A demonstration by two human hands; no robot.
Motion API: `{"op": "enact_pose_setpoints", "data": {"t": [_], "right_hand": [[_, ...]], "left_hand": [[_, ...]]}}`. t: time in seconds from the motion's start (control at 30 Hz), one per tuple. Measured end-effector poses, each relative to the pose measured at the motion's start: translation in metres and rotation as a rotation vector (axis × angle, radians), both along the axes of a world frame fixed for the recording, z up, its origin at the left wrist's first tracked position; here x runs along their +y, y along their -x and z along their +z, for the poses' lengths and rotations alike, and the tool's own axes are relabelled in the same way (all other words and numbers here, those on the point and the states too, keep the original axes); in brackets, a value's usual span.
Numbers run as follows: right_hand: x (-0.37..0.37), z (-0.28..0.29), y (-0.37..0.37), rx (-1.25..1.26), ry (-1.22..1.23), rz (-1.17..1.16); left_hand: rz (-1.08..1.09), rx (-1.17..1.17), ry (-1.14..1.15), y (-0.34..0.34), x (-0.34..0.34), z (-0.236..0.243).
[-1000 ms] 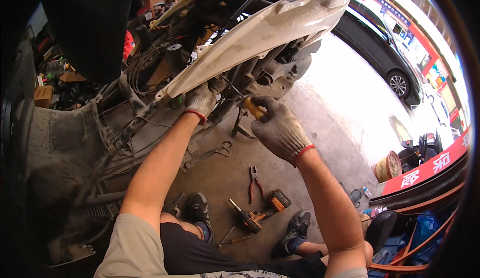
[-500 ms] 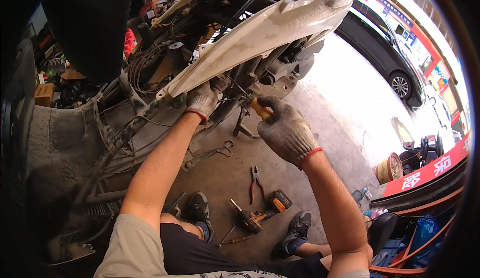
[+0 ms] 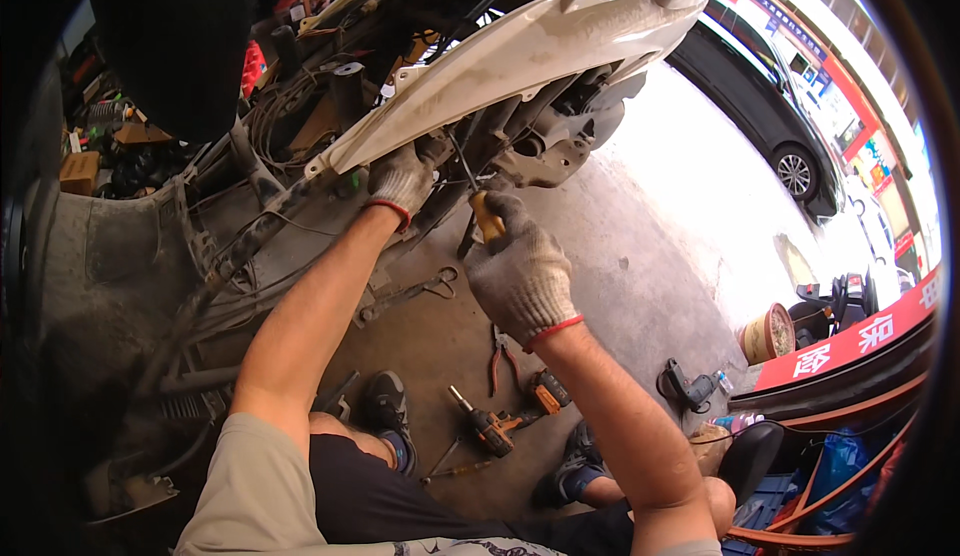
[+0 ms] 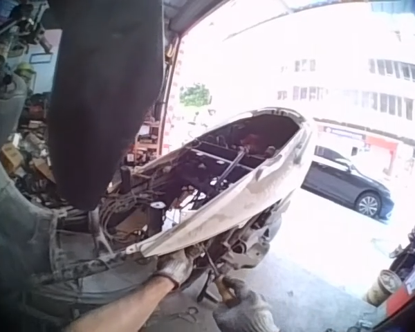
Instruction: The recorder is disassembling and repairing components of a motorcycle chassis and engine area.
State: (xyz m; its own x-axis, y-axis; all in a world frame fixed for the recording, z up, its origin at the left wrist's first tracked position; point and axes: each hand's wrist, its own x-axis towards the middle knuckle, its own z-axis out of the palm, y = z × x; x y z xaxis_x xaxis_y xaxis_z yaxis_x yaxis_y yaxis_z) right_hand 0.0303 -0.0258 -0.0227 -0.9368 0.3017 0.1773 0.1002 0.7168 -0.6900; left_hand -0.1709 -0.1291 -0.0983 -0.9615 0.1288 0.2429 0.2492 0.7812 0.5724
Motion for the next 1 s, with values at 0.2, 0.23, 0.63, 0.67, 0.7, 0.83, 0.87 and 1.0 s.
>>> {"op": "enact_pose_setpoints", "data": {"t": [0.2, 0.23, 0.63, 0.67, 0.7, 0.83, 0.87, 1.0], "right_hand": [[-0.032, -0.037, -0.003, 0.143, 0.04, -0.09], [-0.032, -0.039, -0.003, 0.136, 0.06, -0.096], [0.044, 0.013, 0.001, -0.044, 0.155, 0.118], [0.047, 0.015, 0.003, -0.057, 0.118, 0.126], [0.05, 0.017, 0.003, -0.057, 0.073, 0.121], [0.063, 0.025, 0.006, -0.099, 0.034, 0.149], [0.066, 0.026, 0.007, -0.095, 0.02, 0.16], [0.069, 0.026, 0.008, -0.105, 0.008, 0.153]], "left_hand": [[-0.004, -0.023, -0.031, -0.001, -0.002, 0.004], [-0.035, -0.044, -0.051, 0.0, -0.004, 0.003], [-0.083, 0.045, -0.048, 0.001, -0.008, 0.0], [-0.094, 0.029, -0.06, 0.001, -0.008, 0.0], [-0.092, 0.03, -0.059, 0.001, -0.008, 0.0], [-0.088, 0.023, -0.047, 0.004, -0.007, -0.003], [-0.099, 0.022, -0.063, 0.005, -0.007, -0.004], [-0.107, 0.041, -0.066, 0.006, -0.007, -0.006]]}}
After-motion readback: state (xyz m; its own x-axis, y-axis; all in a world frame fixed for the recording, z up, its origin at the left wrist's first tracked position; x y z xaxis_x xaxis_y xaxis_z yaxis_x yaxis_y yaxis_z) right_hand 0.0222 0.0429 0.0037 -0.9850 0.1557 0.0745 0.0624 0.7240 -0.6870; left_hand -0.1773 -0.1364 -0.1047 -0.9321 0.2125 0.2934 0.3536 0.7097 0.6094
